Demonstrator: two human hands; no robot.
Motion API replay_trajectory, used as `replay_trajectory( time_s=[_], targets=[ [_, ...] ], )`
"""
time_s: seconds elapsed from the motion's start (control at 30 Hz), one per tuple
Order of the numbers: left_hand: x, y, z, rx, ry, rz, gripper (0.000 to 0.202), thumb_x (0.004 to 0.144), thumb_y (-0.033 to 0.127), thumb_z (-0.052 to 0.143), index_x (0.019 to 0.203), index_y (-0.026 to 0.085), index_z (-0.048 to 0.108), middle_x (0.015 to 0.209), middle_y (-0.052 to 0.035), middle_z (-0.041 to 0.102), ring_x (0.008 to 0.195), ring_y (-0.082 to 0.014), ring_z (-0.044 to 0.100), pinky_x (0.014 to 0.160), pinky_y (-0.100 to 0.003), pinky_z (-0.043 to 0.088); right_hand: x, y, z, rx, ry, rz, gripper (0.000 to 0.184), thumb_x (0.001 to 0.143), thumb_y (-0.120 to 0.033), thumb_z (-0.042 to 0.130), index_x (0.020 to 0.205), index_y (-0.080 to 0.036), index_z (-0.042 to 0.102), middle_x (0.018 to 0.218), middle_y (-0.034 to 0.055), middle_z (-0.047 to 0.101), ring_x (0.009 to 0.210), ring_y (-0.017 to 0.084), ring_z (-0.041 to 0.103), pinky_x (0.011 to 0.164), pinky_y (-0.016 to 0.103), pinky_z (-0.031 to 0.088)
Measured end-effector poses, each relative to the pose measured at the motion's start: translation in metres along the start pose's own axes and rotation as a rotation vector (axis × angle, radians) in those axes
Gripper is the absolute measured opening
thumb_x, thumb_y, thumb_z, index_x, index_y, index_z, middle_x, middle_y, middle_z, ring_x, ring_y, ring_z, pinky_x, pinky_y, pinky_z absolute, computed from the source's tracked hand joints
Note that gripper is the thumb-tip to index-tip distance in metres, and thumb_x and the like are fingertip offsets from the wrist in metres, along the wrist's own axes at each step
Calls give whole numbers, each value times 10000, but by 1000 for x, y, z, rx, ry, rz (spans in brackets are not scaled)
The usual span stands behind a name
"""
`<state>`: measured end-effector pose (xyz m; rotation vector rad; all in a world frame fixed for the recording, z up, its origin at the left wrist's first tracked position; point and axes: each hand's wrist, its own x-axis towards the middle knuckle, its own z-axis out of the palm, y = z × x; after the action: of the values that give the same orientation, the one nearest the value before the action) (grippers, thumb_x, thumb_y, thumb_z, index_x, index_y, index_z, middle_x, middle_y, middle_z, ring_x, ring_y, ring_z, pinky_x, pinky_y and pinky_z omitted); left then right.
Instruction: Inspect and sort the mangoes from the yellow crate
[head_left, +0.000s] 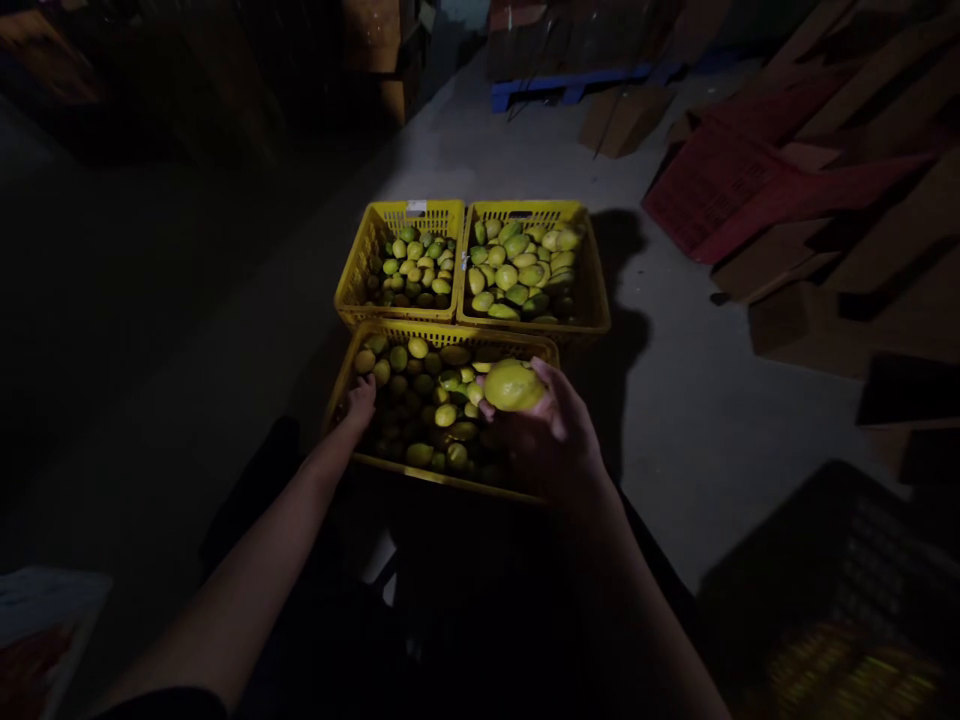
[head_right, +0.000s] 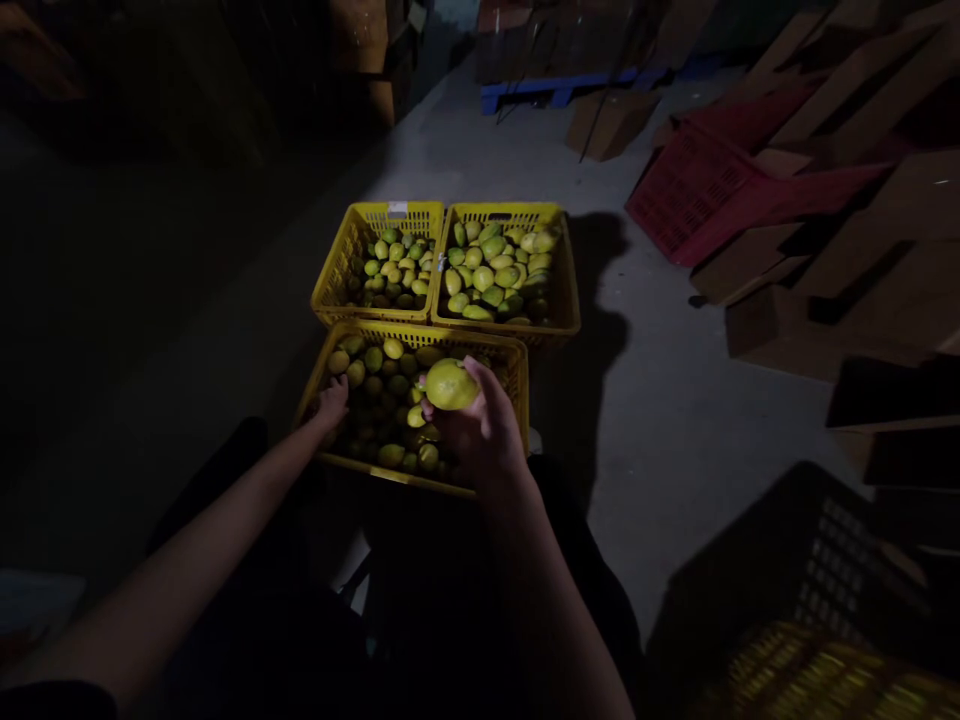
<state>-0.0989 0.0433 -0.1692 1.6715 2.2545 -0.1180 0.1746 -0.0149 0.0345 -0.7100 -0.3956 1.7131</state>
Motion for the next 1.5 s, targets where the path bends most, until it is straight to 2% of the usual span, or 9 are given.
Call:
replay_trajectory(
  time_s=[0.27, 0.43, 0.6, 0.7, 0.77, 0.93, 1.07, 1.2, 1.5],
  targets=[
    [-18, 5, -23, -457, -77, -61, 795, 384, 71, 836, 1094, 72, 479, 1152, -258, 515, 1133, -421, 483, 899, -456, 397, 8, -11, 4, 4, 69, 118, 238, 647, -382, 666, 744, -229, 511, 671, 20, 650, 543, 165, 576, 477, 283, 475],
    [-26, 15, -73, -984, -174, 83, 373, 580, 168, 733, 910, 139, 561, 859, -43, 620, 919, -219, 592, 836, -324, 443, 4, -5, 11, -27, 44, 225, 234, 715, -410, 599, 760, -189, 539, 672, 51, 658, 526, 146, 556, 489, 272, 470],
    [-57, 29, -140, -1594, -352, 262, 284, 663, 176, 533, 939, 155, 595, 854, -48, 650, 811, -166, 608, 795, -326, 487, 0, 2, 17, -44, 54, 63, 157, 689, -283, 670, 777, -200, 570, 684, -28, 629, 587, 114, 552, 489, 228, 464],
    [-85, 39, -156, -2122, -582, 256, 288, 673, 271, 520, 913, 140, 611, 863, -82, 663, 829, -209, 614, 758, -363, 512, -1, 9, 19, -62, -16, 70, 155, 674, -243, 691, 764, -205, 571, 695, -42, 628, 589, 107, 558, 480, 219, 459],
    [-96, 47, -155, -2270, -638, 107, 300, 732, 344, 512, 930, 140, 608, 833, -91, 664, 787, -212, 620, 684, -346, 528, 0, 15, 18, -94, -58, 116, 167, 698, -319, 675, 765, -207, 571, 672, -31, 631, 549, 116, 558, 435, 225, 437],
    [-96, 65, -147, -2462, -558, -242, 232, 847, 306, 436, 927, 145, 582, 701, -53, 634, 630, -141, 604, 550, -233, 522, 9, 35, 14, -271, -4, 157, 437, 708, -606, 570, 682, -170, 569, 542, 25, 612, 453, 134, 555, 326, 206, 342],
    [-106, 69, -147, -2511, -537, -117, 217, 838, 263, 433, 942, 151, 587, 803, -60, 660, 717, -160, 639, 623, -275, 550, 12, 42, 14, -305, 25, 79, 442, 664, -613, 611, 689, -173, 571, 551, 24, 625, 487, 148, 589, 315, 195, 326],
    [-126, 69, -149, -2387, -526, -65, 216, 791, 303, 438, 812, 147, 585, 681, -36, 618, 545, -135, 586, 449, -225, 472, 10, 43, 21, -351, 32, -57, 412, 644, -573, 655, 698, -169, 593, 587, 22, 635, 531, 155, 605, 325, 206, 342],
    [-150, 76, -163, -2068, -474, 282, 248, 710, 355, 519, 686, 118, 589, 666, -82, 619, 564, -169, 598, 404, -224, 411, 3, 52, 25, -392, -108, -236, 262, 702, -463, 657, 705, -208, 598, 750, 14, 639, 733, 162, 605, 576, 245, 479]
  ],
)
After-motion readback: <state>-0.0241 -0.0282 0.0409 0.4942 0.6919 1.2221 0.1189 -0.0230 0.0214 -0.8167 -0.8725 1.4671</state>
